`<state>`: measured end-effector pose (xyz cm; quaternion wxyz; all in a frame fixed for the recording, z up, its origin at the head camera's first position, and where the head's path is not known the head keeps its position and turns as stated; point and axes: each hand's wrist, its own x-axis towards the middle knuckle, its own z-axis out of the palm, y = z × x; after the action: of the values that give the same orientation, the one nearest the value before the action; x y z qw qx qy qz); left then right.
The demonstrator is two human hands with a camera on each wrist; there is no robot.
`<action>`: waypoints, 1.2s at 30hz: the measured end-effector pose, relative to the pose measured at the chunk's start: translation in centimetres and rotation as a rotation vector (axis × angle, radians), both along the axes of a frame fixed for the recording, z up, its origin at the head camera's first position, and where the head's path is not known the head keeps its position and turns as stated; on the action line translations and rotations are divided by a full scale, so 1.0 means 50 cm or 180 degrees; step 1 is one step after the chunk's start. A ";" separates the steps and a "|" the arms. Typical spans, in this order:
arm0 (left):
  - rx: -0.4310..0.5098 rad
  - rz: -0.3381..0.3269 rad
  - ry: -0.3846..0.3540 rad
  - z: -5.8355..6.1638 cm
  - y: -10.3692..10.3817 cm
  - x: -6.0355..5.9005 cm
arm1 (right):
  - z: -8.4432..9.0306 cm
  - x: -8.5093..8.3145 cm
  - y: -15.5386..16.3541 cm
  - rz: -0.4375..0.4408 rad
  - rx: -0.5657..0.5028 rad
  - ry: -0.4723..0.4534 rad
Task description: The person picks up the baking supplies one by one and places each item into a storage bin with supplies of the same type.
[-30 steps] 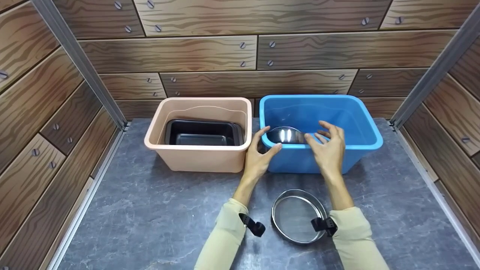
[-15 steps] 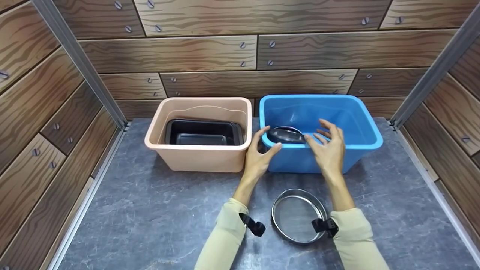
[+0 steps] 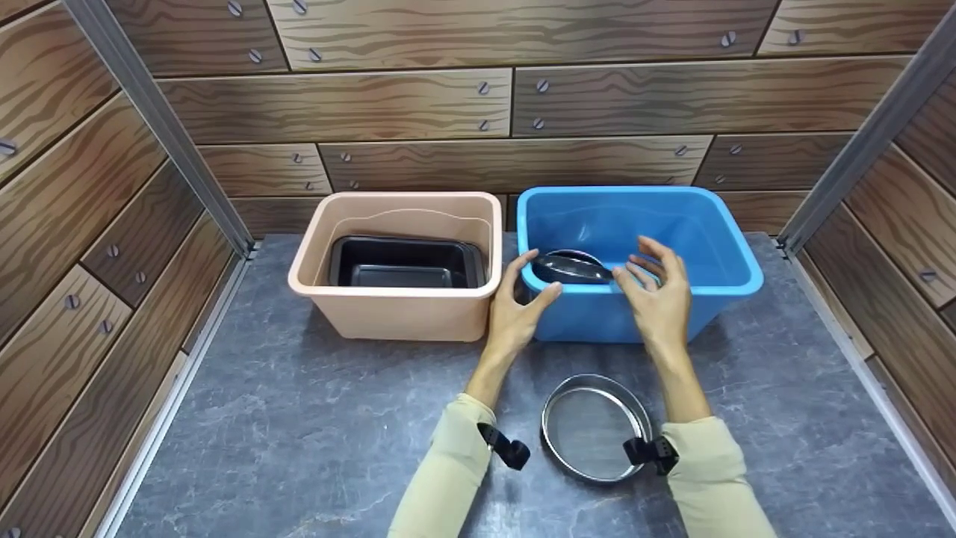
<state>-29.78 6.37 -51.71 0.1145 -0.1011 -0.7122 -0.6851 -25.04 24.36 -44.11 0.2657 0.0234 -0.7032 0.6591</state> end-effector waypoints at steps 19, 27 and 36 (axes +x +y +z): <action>-0.0060 0.0038 -0.0052 0.001 0.001 -0.001 | -0.039 -0.016 0.020 0.0234 -0.0386 0.0229; -0.0070 0.0034 -0.0143 0.003 0.001 0.001 | -0.027 0.013 0.011 0.0316 -0.0446 0.0291; -0.0022 0.0030 -0.0138 0.005 0.002 0.002 | -0.057 0.014 0.022 0.0429 -0.0576 0.0362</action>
<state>-29.67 6.45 -51.48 0.1019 -0.0834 -0.7173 -0.6842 -24.32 25.47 -46.98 0.2613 0.0839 -0.6215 0.7338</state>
